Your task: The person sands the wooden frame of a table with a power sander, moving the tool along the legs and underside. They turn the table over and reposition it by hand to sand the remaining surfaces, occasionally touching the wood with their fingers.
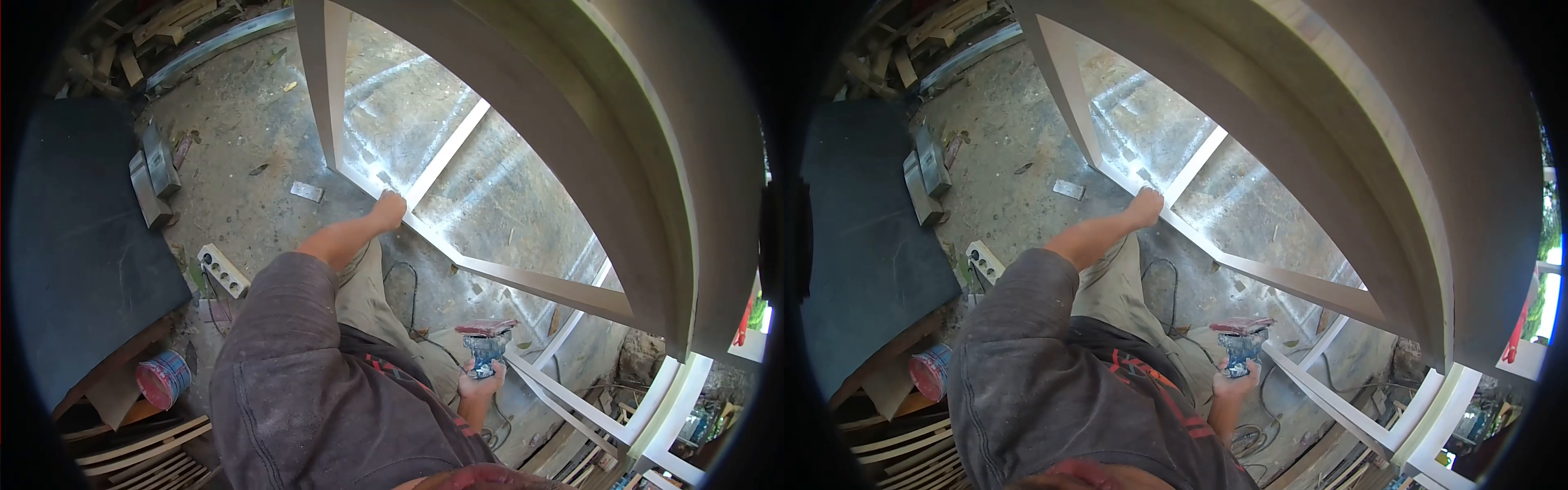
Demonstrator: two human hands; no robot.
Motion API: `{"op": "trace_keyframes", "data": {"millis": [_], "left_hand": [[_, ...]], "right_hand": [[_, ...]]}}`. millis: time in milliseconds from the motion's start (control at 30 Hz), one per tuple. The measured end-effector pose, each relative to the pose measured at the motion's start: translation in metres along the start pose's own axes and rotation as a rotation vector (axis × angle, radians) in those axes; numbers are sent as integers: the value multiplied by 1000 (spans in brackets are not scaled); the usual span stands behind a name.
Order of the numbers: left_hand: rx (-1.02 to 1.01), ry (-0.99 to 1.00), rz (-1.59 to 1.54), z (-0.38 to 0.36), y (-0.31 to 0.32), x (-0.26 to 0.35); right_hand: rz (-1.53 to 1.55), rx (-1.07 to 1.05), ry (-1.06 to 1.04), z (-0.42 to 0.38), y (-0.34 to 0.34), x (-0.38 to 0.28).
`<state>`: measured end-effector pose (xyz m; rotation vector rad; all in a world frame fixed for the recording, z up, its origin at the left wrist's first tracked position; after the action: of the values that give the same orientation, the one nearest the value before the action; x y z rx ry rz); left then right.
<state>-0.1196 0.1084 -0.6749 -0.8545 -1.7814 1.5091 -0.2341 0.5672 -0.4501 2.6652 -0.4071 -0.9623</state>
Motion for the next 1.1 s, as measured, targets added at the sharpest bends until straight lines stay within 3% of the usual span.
{"op": "trace_keyframes", "data": {"millis": [100, 133, 167, 233, 267, 300, 367, 400, 433, 533, 567, 667, 800, 900, 967, 1100], "left_hand": [[271, -101, -541, -10, -20, -19], [287, -285, -735, -12, -25, -36], [301, -467, -927, -32, -87, -51], [982, -597, -854, -100, -237, -72], [1335, -553, -445, -127, -295, -82], [1472, -534, -133, -146, -356, -91], [1670, -536, 83, -151, -443, -120], [1614, -523, 93, -143, -472, -133], [1417, -499, -239, -131, -493, -144], [2060, -58, -695, -94, -466, -167], [1719, -420, -51, -107, -462, -160], [1658, -522, -161, -93, -377, -165], [1402, -657, -310, -75, -222, -180], [1001, -810, -501, -82, -148, -181], [795, -822, -599, -88, -135, -186], [807, -620, -580, -119, -256, -178]], "right_hand": [[15, -8, 22, 3, 4, 0], [29, -21, 11, 6, 1, 1], [46, -32, 1, 10, 2, 2], [37, -77, -6, 3, 8, -2], [34, -96, -9, 0, 8, -2], [12, -107, 17, 12, -4, -4], [-11, -19, 3, 14, -22, -10], [-15, 9, -8, 17, -20, -10], [-4, -11, 13, 13, -16, -12], [78, -36, -2, 10, -20, -17], [79, -42, -20, 10, -19, -17], [55, -42, -41, -1, -30, -24], [38, -16, -43, 0, -32, -20], [68, 11, -54, 2, -42, -17], [100, 5, -45, 1, -46, -16], [133, -14, -64, 12, -61, -14]]}}
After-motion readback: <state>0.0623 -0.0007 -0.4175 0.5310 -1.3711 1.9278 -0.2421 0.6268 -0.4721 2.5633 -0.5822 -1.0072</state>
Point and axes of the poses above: each hand's wrist, its own z-axis towards the middle knuckle, its own y-axis out of the palm, x = y × z, the point moved 5 cm from there along z, towards the middle knuckle, and after that the axes turned 8 degrees about z, right-handed, at the moved point
